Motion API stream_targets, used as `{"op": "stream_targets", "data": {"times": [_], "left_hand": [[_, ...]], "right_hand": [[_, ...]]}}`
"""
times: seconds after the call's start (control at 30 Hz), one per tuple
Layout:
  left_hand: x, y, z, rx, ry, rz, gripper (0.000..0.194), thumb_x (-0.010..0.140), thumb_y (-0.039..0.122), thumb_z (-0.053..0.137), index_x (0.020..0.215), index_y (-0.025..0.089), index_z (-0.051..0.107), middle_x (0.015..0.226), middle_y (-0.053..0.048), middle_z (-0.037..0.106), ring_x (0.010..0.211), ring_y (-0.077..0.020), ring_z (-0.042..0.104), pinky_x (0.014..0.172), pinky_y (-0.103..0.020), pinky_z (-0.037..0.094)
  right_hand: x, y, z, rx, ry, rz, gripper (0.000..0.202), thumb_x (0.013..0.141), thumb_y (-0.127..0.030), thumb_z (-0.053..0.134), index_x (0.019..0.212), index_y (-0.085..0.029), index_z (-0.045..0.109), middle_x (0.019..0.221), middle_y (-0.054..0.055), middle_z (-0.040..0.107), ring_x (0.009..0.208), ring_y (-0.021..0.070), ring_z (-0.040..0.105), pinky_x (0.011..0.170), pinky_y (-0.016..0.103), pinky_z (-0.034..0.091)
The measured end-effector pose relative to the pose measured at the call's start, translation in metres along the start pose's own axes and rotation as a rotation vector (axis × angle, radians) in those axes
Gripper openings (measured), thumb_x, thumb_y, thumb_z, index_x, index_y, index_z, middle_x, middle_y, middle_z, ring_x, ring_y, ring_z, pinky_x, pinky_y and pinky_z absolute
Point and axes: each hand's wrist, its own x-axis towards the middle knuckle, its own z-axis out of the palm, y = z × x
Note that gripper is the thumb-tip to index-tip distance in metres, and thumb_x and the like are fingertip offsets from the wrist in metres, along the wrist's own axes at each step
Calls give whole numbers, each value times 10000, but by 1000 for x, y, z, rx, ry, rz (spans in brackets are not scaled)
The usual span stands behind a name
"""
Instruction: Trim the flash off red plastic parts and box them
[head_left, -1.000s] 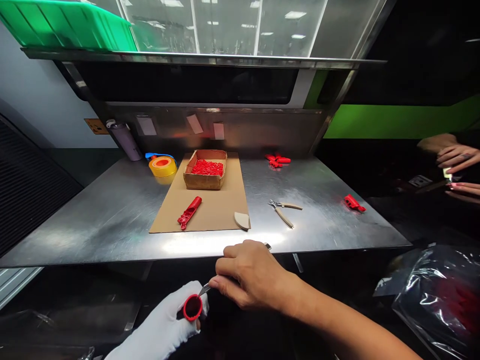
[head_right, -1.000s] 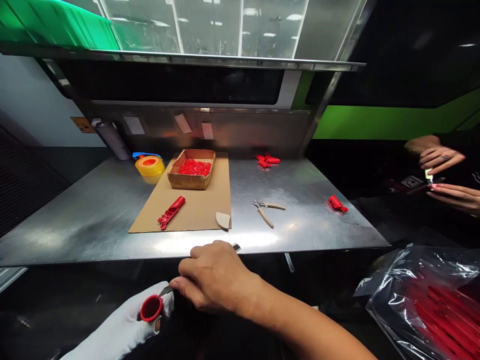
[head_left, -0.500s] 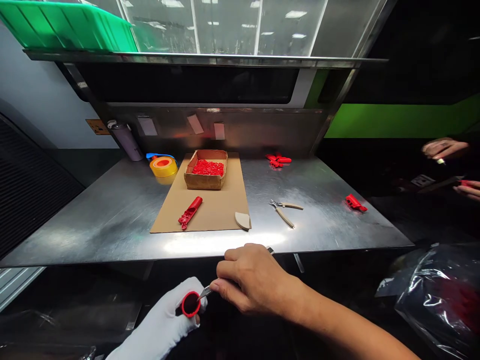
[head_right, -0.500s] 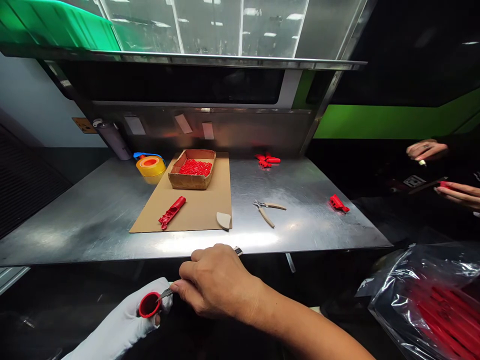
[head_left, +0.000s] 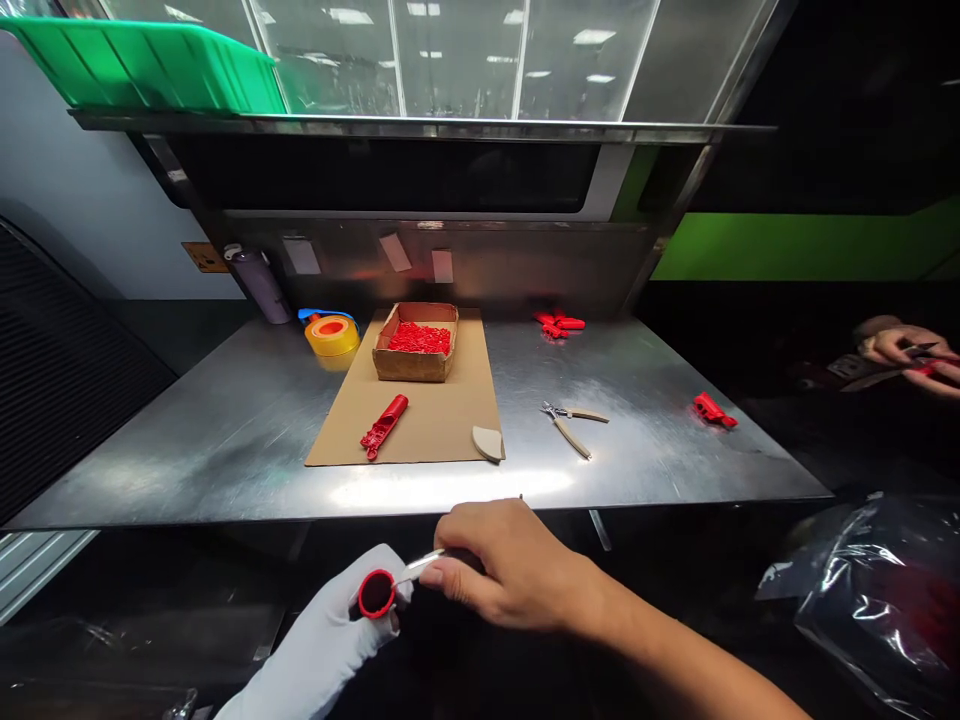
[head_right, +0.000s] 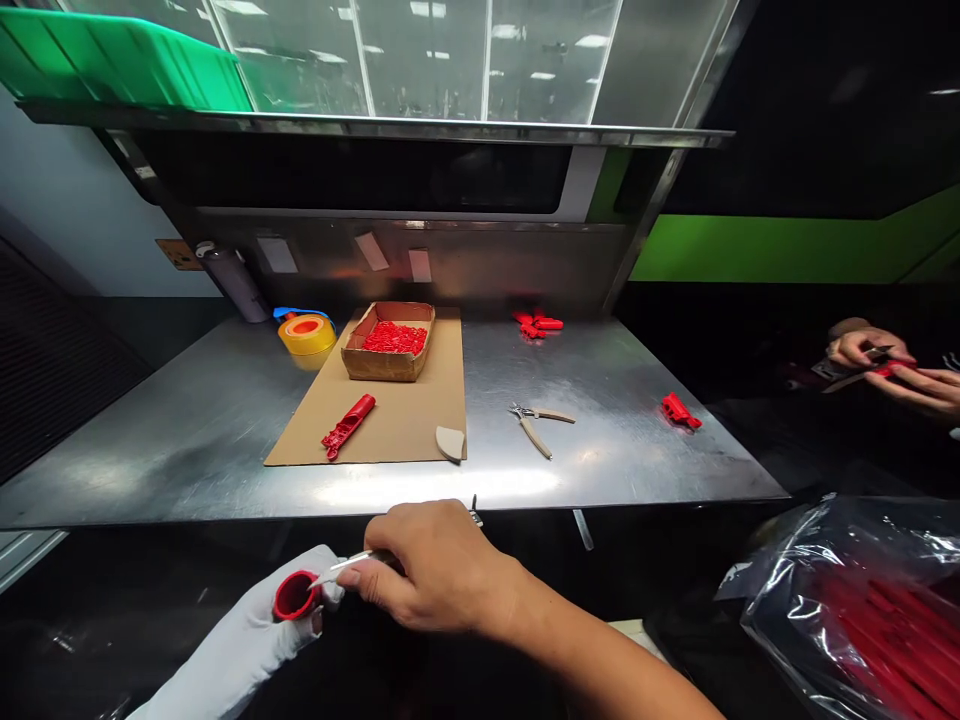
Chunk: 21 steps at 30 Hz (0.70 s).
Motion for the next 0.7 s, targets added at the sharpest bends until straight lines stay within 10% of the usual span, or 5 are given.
{"op": "stream_targets", "data": {"times": [0.2,0.43,0.7], "left_hand": [[6,-4,8,-18,70,37,241,777,395,704,947,224,715,904,-73,664,935,-299,578,870,-390,469],[12,-14,19,44,9,22,161,709,261,720,849,204,663,823,-38,615,835,-255,552,777,-360,482],[5,-23,6,140,36,147,313,875,473,561,764,211,430,794,8,387,733,-163,362,661,-269,385]], "right_hand": [[6,0,20,493,24,114,241,825,-206,839,895,-185,609,725,-77,566,652,108,509,542,169,323],[23,11,48,918,-107,207,188,854,-63,691,704,-132,601,674,-34,596,655,125,567,569,170,385],[10,15,27,397,86,142,156,932,-126,679,808,-167,594,736,-61,564,662,113,488,558,194,306]]}}
